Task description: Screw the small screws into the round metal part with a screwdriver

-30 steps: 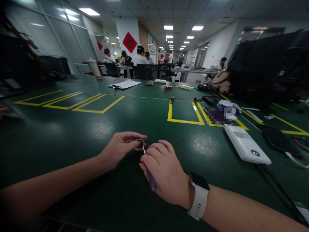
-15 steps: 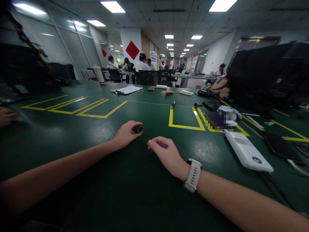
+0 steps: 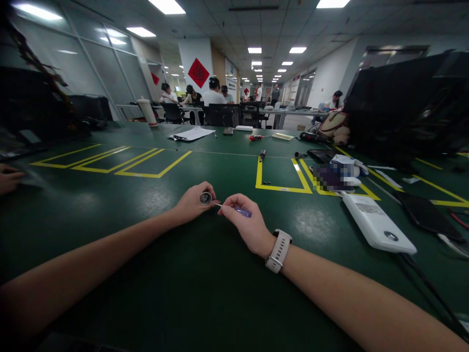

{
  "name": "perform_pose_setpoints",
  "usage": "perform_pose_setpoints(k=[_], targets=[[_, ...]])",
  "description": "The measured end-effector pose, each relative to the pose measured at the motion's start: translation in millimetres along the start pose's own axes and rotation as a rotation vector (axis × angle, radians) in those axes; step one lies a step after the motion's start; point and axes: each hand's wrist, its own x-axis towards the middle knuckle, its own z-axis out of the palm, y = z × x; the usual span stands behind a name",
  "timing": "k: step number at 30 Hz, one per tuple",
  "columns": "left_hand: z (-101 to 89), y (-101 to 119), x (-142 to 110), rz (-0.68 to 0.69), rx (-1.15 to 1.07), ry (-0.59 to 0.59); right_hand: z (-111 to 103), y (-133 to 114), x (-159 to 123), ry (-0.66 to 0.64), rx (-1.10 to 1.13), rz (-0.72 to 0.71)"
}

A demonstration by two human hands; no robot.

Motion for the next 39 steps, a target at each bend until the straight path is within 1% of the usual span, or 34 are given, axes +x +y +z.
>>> perform_pose_setpoints(k=[3, 6, 9, 11, 13, 18, 20, 24, 27, 30, 32, 35, 37, 39], targets=[[2.3, -0.1, -0.1, 0.042, -0.087, -0.025, -0.4, -2.8, -3.1, -0.051, -0.155, -0.031], [4.1, 0.0, -0.4, 0.075, -0.040, -0.027, 1.6, -4.4, -3.5, -0.049, -0.269, -0.056], [5.2, 0.0, -1.4, 0.106, 0.025, 0.001, 3.5, -1.4, -1.8, -0.040, -0.305, -0.047], [5.4, -0.4, -2.5, 0.156, 0.034, 0.019, 4.5, 2.5, -0.4, -0.042, -0.264, -0.024], [5.2, -1.2, -3.5, 0.205, 0.011, 0.031, 5.3, 6.3, 0.8, -0.050, -0.164, 0.018], [4.9, -2.5, -4.4, 0.259, -0.130, 0.060, 5.7, 8.3, 2.8, -0.045, 0.111, 0.141], [4.7, -2.1, -4.6, 0.272, -0.179, 0.055, 4.4, 7.2, 3.6, -0.048, 0.188, 0.175], [4.6, -0.9, -4.8, 0.286, -0.215, 0.001, 1.9, 6.7, 4.8, -0.068, 0.279, 0.212], [5.5, -0.9, -4.3, 0.266, -0.152, 0.016, 3.1, 7.7, 4.5, -0.023, 0.257, 0.195], [6.3, -1.2, -4.1, 0.263, -0.037, 0.032, 5.6, 7.9, 3.8, 0.019, 0.191, 0.185], [6.3, -1.0, -4.4, 0.301, 0.057, -0.003, 6.3, 7.4, 3.5, 0.024, 0.175, 0.203], [5.7, 0.0, -5.0, 0.383, 0.175, -0.085, 5.2, 6.7, 4.0, 0.022, 0.231, 0.230], [5.5, 0.6, -4.8, 0.418, 0.190, -0.118, 3.5, 6.8, 5.2, 0.029, 0.282, 0.242], [5.5, 0.7, -4.2, 0.424, 0.139, -0.129, 1.7, 7.3, 6.4, 0.033, 0.315, 0.254]])
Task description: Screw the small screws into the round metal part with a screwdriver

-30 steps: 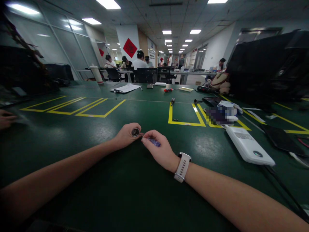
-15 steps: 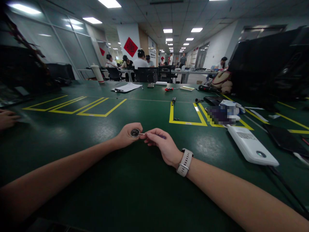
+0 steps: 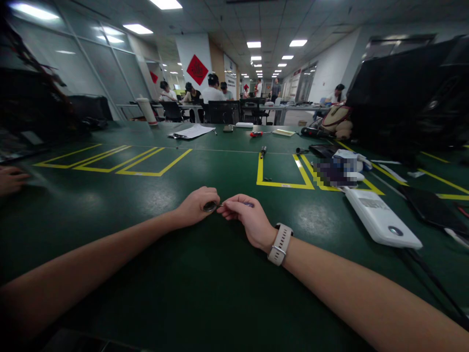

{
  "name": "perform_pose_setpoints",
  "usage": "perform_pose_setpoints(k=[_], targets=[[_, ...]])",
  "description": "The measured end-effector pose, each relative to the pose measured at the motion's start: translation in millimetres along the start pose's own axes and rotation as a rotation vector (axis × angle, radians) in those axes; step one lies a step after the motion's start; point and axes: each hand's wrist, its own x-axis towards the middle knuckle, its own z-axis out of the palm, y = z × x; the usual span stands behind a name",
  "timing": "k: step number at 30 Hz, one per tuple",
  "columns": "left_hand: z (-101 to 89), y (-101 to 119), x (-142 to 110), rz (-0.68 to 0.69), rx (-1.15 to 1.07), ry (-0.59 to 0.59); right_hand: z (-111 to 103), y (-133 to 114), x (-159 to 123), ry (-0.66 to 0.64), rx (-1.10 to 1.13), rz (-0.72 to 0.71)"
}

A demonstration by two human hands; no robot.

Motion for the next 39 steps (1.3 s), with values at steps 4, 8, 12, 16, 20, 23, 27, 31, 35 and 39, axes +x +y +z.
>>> perform_pose_setpoints(k=[4, 8, 12, 16, 20, 23, 27, 31, 35, 39], targets=[[0.5, -1.7, 0.7, -0.066, -0.172, 0.053, -2.3, 0.2, 1.2, -0.017, 0.031, 0.001], [1.2, -3.3, 0.5, -0.126, -0.219, 0.092, -2.4, 0.9, 0.4, -0.011, 0.044, -0.017], [1.6, -2.9, 0.7, -0.120, -0.171, 0.075, -2.3, 1.7, 0.6, -0.012, 0.036, -0.028], [1.2, -1.8, 1.0, -0.115, -0.108, 0.034, -1.1, 1.1, 0.6, 0.002, 0.030, -0.031], [1.1, -1.9, 0.8, -0.120, -0.029, -0.001, 0.4, 0.2, -0.3, 0.032, 0.002, -0.032], [1.2, -2.3, 0.7, -0.131, 0.015, -0.007, 0.2, 0.8, -0.3, 0.049, -0.028, -0.065], [1.5, -2.2, 1.0, -0.143, 0.053, -0.010, -0.1, 2.3, 0.2, 0.074, -0.052, -0.068], [1.8, -2.1, 1.3, -0.159, 0.070, -0.007, -0.6, 4.2, 0.8, 0.112, -0.101, -0.086], [2.2, -2.7, 1.2, -0.166, 0.069, -0.003, -2.2, 5.4, 1.0, 0.116, -0.111, -0.100], [2.4, -2.8, 1.0, -0.164, 0.075, -0.003, -2.2, 4.4, 0.6, 0.100, -0.109, -0.110]])
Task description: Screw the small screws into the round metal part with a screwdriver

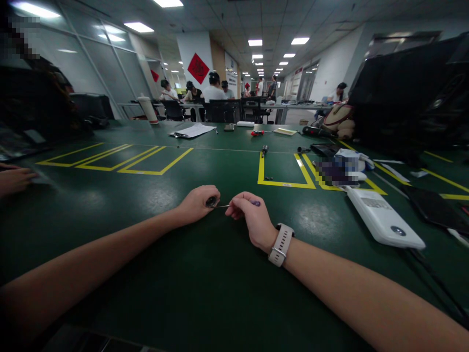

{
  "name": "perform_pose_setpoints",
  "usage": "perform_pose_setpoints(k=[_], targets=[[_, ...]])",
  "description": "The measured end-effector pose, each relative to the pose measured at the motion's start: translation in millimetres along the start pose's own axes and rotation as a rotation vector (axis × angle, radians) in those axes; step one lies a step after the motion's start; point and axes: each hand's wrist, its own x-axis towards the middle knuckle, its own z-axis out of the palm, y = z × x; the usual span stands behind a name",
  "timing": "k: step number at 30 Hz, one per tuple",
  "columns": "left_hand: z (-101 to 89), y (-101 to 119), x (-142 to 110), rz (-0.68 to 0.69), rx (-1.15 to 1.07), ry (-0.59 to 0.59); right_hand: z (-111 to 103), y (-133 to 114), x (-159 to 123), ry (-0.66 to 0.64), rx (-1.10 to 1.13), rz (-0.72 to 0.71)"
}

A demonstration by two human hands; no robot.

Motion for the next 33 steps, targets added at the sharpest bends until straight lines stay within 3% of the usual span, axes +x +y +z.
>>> perform_pose_setpoints(k=[7, 15, 25, 33], targets=[[-1.5, 2.9, -0.5, -0.021, -0.004, 0.004, 0.1, 1.1, 0.4, -0.023, -0.074, -0.041], [0.7, 2.1, -1.1, -0.043, -0.011, 0.093, 0.9, 0.9, 0.3, -0.026, -0.202, -0.020], [2.8, -0.6, 0.1, -0.062, -0.023, 0.097, -0.7, 1.2, -0.6, 0.042, -0.210, -0.110], [2.7, -1.3, 0.8, -0.116, -0.040, 0.110, -2.8, 2.6, -0.8, 0.009, -0.246, -0.122]])
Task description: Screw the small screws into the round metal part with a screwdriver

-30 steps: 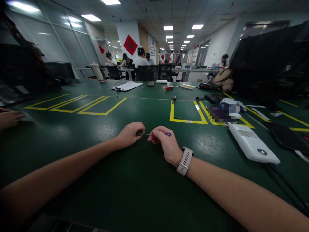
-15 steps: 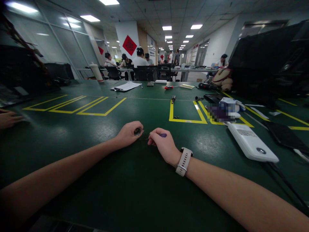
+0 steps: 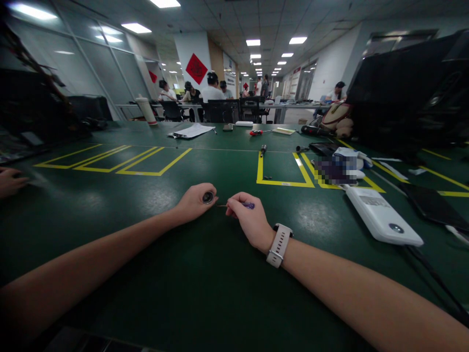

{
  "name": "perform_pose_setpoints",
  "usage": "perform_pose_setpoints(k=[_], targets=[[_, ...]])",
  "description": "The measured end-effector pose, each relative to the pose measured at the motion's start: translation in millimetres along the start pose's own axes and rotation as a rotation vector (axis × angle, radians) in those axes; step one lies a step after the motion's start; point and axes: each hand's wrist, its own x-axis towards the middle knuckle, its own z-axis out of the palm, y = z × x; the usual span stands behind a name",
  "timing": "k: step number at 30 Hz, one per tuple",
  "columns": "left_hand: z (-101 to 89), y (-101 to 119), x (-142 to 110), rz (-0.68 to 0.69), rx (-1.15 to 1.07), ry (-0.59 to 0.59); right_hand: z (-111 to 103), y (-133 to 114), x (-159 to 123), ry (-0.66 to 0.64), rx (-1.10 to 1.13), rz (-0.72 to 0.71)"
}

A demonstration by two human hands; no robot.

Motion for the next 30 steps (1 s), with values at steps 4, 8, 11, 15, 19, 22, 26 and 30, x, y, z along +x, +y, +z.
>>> perform_pose_setpoints(k=[4, 8, 11, 15, 19, 22, 26, 30], targets=[[0.4, -0.8, 0.5, -0.026, -0.006, -0.004, -1.0, 2.0, 0.9, 0.042, -0.055, -0.021], [1.2, -2.4, 1.5, -0.067, 0.010, -0.017, -1.5, 2.1, 1.1, 0.015, -0.184, 0.001], [1.3, -3.1, 1.8, -0.092, -0.002, -0.026, -1.4, 1.5, 0.6, 0.021, -0.191, -0.001], [0.6, -2.3, 1.9, -0.109, -0.011, -0.040, -0.1, 1.0, 0.7, 0.071, -0.110, -0.028], [0.3, -1.0, 2.3, -0.129, -0.018, -0.034, 1.4, 0.8, 3.2, 0.117, -0.017, 0.008], [0.7, -0.5, 3.6, -0.152, -0.027, -0.019, 2.4, 2.5, 7.6, 0.182, 0.016, 0.019], [1.0, 0.2, 6.0, -0.193, -0.031, 0.031, 10.9, 10.9, 18.0, 0.302, 0.046, -0.002], [0.0, 0.0, 6.7, -0.210, -0.048, 0.057, 30.2, 18.0, 34.3, 0.364, 0.086, -0.032]])
